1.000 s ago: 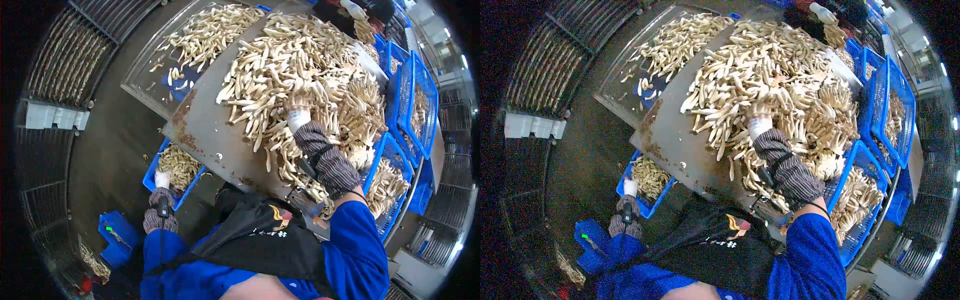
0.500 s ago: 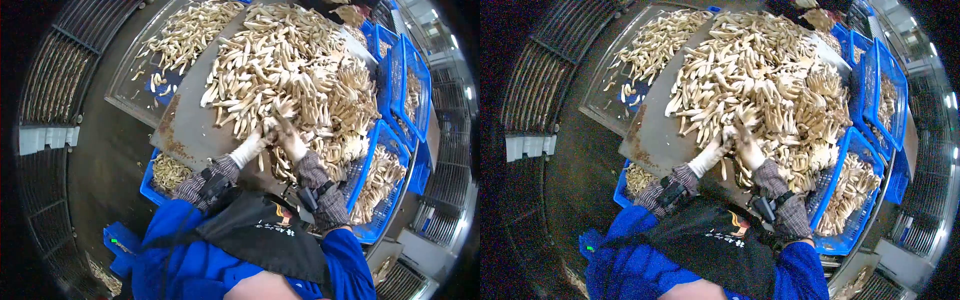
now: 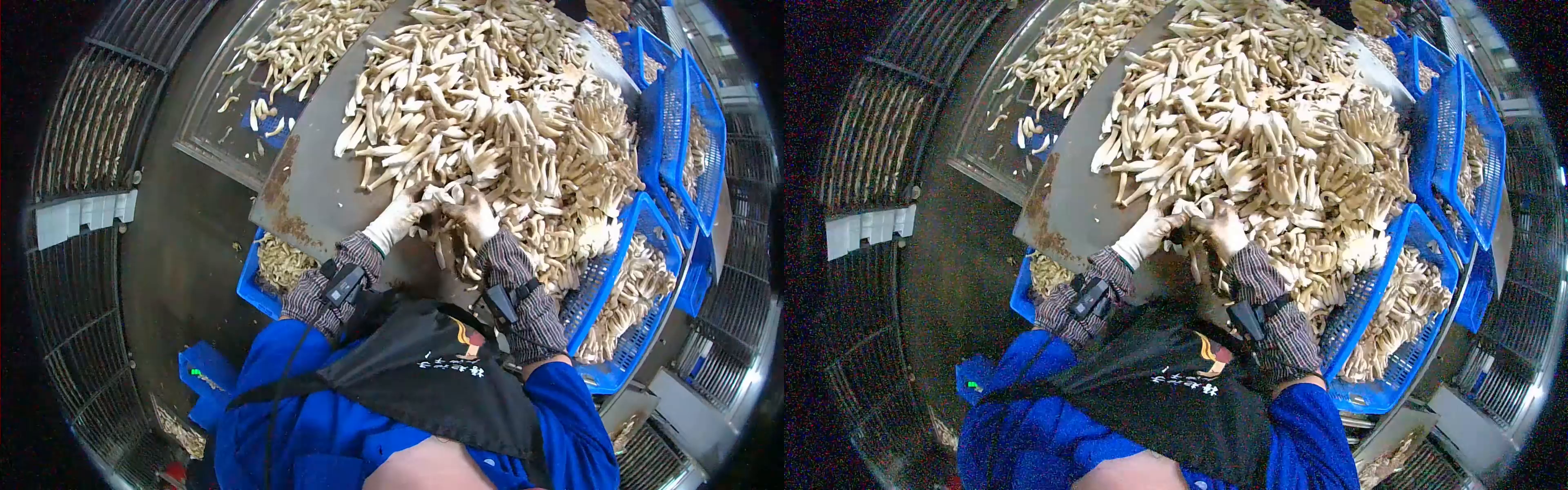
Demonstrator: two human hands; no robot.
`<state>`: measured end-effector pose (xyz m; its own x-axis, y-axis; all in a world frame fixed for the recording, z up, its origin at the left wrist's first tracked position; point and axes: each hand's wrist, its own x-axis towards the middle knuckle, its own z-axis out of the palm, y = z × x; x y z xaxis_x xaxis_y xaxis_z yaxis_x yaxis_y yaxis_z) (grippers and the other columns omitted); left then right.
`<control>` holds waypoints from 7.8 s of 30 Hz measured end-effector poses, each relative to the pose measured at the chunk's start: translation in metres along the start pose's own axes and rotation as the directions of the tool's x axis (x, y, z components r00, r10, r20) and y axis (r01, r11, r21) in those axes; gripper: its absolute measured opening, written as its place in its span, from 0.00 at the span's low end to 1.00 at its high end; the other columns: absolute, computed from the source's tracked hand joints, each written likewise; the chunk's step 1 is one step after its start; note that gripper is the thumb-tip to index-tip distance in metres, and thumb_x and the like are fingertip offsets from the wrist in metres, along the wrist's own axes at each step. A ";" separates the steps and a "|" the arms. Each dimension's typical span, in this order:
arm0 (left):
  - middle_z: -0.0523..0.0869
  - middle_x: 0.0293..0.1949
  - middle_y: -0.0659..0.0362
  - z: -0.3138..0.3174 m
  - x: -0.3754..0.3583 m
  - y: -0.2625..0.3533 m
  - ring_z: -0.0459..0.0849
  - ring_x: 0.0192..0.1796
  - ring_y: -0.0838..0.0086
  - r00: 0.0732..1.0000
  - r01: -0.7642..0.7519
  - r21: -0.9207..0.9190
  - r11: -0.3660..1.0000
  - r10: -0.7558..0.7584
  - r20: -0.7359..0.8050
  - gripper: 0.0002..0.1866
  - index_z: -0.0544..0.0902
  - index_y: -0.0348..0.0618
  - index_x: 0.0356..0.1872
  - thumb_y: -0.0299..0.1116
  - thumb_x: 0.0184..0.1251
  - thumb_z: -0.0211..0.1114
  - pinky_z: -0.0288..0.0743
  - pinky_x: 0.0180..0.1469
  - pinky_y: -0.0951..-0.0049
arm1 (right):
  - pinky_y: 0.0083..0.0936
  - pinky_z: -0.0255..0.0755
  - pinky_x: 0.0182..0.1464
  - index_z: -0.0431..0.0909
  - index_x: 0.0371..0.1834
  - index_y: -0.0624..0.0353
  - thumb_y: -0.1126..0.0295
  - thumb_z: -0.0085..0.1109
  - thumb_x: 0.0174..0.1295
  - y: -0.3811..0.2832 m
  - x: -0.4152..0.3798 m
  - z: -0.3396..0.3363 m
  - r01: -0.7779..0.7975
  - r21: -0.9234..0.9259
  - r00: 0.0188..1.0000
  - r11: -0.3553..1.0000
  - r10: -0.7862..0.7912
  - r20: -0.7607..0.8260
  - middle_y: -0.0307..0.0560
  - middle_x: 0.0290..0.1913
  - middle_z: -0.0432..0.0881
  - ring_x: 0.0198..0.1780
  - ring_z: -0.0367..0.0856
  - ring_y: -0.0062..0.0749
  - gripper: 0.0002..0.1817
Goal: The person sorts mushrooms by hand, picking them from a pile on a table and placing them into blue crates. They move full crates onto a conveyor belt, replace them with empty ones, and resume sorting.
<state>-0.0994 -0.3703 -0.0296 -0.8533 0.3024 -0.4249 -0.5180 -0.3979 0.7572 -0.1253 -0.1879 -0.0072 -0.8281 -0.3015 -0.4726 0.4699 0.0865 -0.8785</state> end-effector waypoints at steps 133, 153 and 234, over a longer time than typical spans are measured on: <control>0.79 0.56 0.58 0.043 0.003 0.008 0.77 0.56 0.69 0.983 -0.163 -0.569 0.806 0.082 -0.166 0.37 0.62 0.50 0.69 0.27 0.58 0.69 0.73 0.57 0.63 | 0.30 0.77 0.43 0.67 0.59 0.65 0.64 0.59 0.64 -0.027 -0.043 -0.004 -0.064 0.294 0.926 0.954 0.166 -0.339 0.54 0.44 0.83 0.42 0.82 0.35 0.24; 0.83 0.39 0.57 0.042 -0.007 0.027 0.83 0.42 0.72 0.977 0.076 -0.215 0.974 -0.116 -0.180 0.20 0.76 0.43 0.53 0.33 0.61 0.67 0.81 0.41 0.62 | 0.22 0.72 0.37 0.76 0.46 0.64 0.70 0.61 0.60 -0.002 -0.023 -0.006 0.081 0.445 0.939 0.892 0.082 -0.335 0.46 0.38 0.82 0.34 0.78 0.28 0.14; 0.81 0.49 0.58 0.040 0.080 0.018 0.80 0.49 0.72 0.983 -0.122 -0.009 0.992 0.122 0.140 0.27 0.73 0.40 0.56 0.23 0.50 0.65 0.75 0.53 0.72 | 0.36 0.62 0.65 0.66 0.66 0.60 0.60 0.55 0.66 -0.066 -0.010 -0.055 0.069 -0.422 0.949 0.904 -0.190 -0.252 0.59 0.66 0.67 0.66 0.67 0.43 0.27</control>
<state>-0.1746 -0.3184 -0.0301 -0.8932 0.3697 -0.2558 -0.4107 -0.4395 0.7989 -0.1652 -0.1390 0.0518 -0.9519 -0.0633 -0.2997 0.2390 0.4582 -0.8561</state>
